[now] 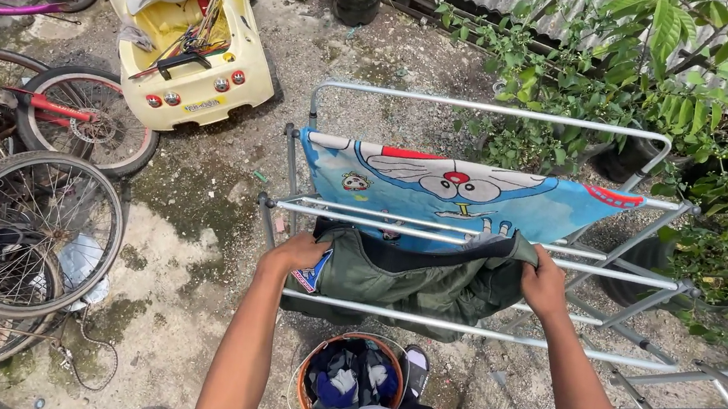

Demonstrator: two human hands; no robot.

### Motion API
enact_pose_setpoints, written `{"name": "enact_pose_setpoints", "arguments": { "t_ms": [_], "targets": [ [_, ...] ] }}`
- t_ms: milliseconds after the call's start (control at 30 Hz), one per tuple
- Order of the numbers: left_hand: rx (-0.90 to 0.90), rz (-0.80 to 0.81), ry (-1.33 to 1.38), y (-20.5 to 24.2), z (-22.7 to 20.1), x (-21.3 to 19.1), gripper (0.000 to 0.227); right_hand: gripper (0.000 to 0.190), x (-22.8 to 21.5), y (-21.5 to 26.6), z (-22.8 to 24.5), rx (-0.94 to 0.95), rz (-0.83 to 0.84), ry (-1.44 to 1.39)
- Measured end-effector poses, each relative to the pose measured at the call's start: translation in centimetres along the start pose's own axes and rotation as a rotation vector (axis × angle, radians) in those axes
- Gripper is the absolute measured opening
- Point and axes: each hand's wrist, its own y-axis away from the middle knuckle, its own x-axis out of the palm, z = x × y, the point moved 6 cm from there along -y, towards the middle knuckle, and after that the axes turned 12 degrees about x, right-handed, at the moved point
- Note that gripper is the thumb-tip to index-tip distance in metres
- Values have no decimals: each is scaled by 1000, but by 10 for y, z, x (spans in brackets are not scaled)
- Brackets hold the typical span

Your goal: Hanging wet laundry from a bucket onto a metal drying rack in an outdoor area.

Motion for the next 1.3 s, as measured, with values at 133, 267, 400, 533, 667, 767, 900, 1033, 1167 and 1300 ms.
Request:
{"name": "enact_pose_setpoints", "arguments": {
  "t_ms": [133,267,400,533,667,767,900,1033,1167,1300],
  "targets": [
    [-17,136,-270,-47,51,34,58,16,6,-11,-13,-35,-1,65],
    [48,10,-221,-38,59,26,47,19,-5,-1,0,-68,-2,61],
    [155,-385,-77,2,30,-30,21,24,-30,8,4,-136,-50,-41],
    [283,-786,87,72,-43,-97,12,24,-57,8,25,-236,-90,-173],
    [391,-971,136,71,-76,-140,6,22,-82,8,54,-294,-112,-214],
    [461,-1113,125,75,-105,-170,10,24,-101,13,89,-336,-167,-264],
    [512,-1320,75,57,-136,-199,20,23,-123,10,124,-370,-344,-352],
    [741,-1261,108,28,-170,-199,43,20,-123,-20,138,-435,-529,-291],
    [712,-1016,13,2,-173,-167,59,38,-94,-54,125,-353,-505,-195],
    [606,-718,-256,-50,-112,-117,42,67,-67,-37,119,-395,-491,143]
  ]
}}
